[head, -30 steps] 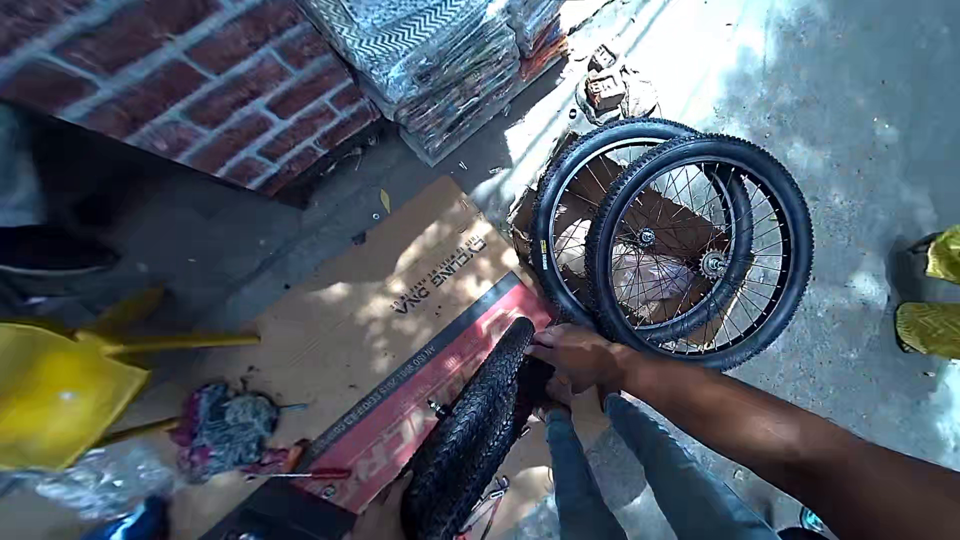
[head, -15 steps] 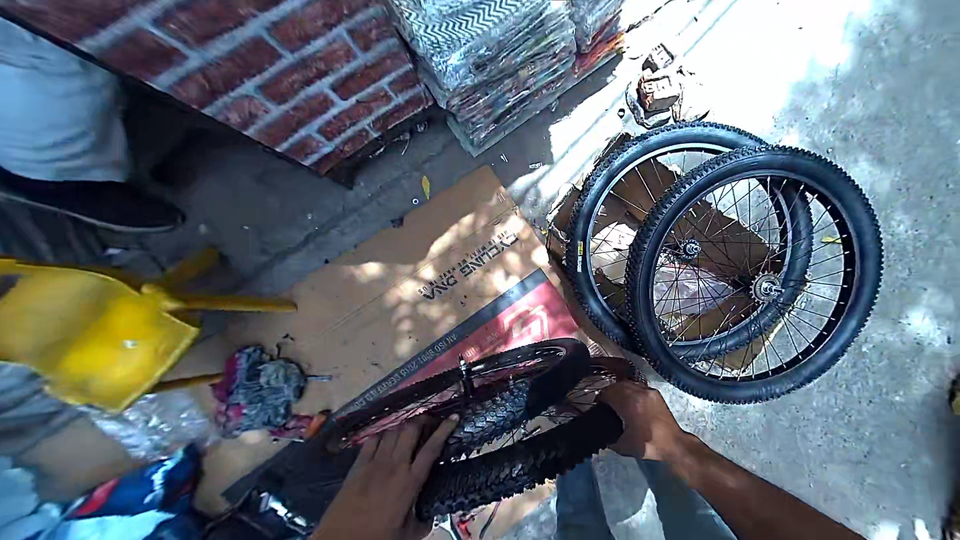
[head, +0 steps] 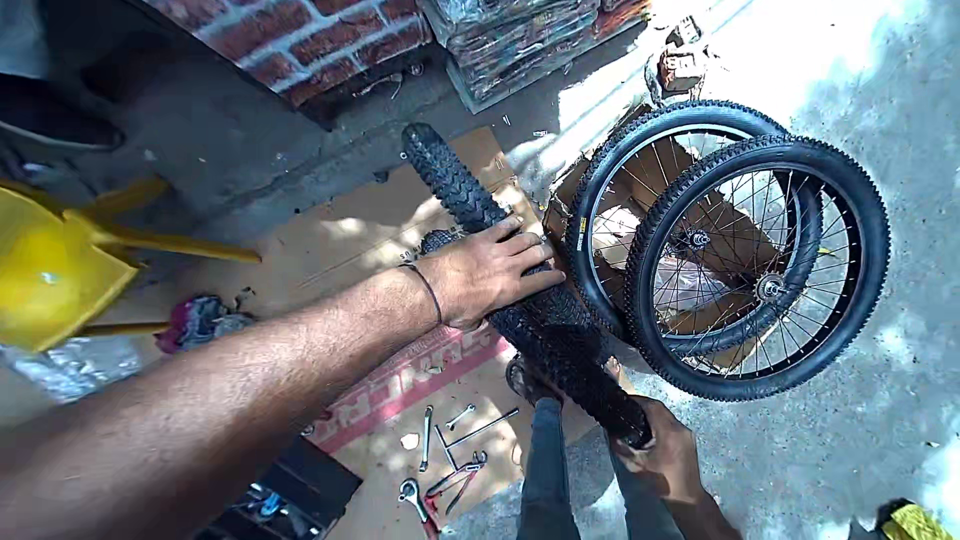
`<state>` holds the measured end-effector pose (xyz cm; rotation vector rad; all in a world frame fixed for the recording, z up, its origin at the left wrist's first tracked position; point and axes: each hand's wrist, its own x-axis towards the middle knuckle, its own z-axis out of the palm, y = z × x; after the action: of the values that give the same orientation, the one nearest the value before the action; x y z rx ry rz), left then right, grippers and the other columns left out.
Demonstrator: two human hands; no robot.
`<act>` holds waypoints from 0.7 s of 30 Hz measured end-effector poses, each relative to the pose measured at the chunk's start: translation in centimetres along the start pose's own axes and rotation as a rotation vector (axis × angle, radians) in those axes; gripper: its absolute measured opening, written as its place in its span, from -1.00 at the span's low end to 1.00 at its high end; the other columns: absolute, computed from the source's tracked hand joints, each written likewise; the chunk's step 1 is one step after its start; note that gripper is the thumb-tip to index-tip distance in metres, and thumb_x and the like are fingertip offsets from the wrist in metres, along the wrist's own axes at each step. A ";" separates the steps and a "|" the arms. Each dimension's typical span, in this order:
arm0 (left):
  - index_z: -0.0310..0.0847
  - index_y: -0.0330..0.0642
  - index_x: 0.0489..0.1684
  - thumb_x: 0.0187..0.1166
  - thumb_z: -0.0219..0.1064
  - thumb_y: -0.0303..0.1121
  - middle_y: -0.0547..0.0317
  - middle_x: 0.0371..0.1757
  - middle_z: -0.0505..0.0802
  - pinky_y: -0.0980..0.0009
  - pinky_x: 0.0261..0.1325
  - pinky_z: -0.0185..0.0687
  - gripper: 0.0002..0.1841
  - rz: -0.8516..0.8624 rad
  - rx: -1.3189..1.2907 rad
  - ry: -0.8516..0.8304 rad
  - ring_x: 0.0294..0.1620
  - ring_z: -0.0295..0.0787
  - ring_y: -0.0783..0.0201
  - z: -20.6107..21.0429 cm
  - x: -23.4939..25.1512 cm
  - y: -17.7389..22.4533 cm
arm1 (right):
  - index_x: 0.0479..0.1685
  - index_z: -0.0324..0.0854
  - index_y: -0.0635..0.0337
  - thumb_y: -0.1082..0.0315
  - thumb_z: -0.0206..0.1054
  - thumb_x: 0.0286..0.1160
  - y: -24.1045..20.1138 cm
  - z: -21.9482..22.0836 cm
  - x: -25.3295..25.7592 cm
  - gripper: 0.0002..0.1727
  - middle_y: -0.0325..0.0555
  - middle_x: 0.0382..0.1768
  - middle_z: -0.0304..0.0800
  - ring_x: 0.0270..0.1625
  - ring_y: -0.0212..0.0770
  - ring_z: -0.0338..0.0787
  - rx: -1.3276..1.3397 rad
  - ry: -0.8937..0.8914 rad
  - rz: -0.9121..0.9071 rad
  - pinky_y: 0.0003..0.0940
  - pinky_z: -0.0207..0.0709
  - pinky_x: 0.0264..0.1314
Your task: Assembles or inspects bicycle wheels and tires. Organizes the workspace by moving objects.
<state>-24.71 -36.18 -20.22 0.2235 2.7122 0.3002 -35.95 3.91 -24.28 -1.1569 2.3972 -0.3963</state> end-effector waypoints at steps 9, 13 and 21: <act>0.16 0.10 0.87 0.18 0.61 -0.23 -0.19 0.90 0.10 -0.21 0.79 0.07 0.03 -0.525 -0.210 0.453 0.90 -0.04 -0.18 3.7 2.4 9.8 | 0.47 0.61 0.00 -0.25 0.69 -0.20 3.5 -1.1 3.7 0.01 -0.09 0.06 0.92 -0.01 0.02 0.94 -0.161 -0.118 0.163 0.21 0.80 -0.08; 0.11 -0.20 0.84 0.21 0.59 0.07 -0.17 0.86 0.21 -0.03 0.73 0.31 0.10 -1.073 -0.869 0.641 0.83 0.18 -0.07 7.4 0.2 22.3 | 0.63 0.43 0.26 -0.15 0.76 -0.38 3.8 -1.9 3.5 0.26 0.10 0.38 0.75 0.41 0.12 0.75 -0.139 -0.007 -0.042 0.16 0.62 0.43; 0.45 -0.26 0.55 0.51 0.54 -0.18 -0.12 0.27 0.82 0.04 0.37 0.69 -0.35 -1.473 -2.062 1.077 0.29 0.78 0.07 5.6 8.1 21.4 | 0.61 0.53 0.01 -0.01 0.57 0.12 -2.0 -2.9 6.8 -0.14 -0.08 0.28 0.85 0.29 -0.05 0.84 0.066 -0.475 -0.112 0.11 0.67 0.37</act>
<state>-27.35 -12.91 -23.12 -2.5053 0.8340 2.4210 -39.87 -2.47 -22.74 -1.2017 1.9032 -0.2040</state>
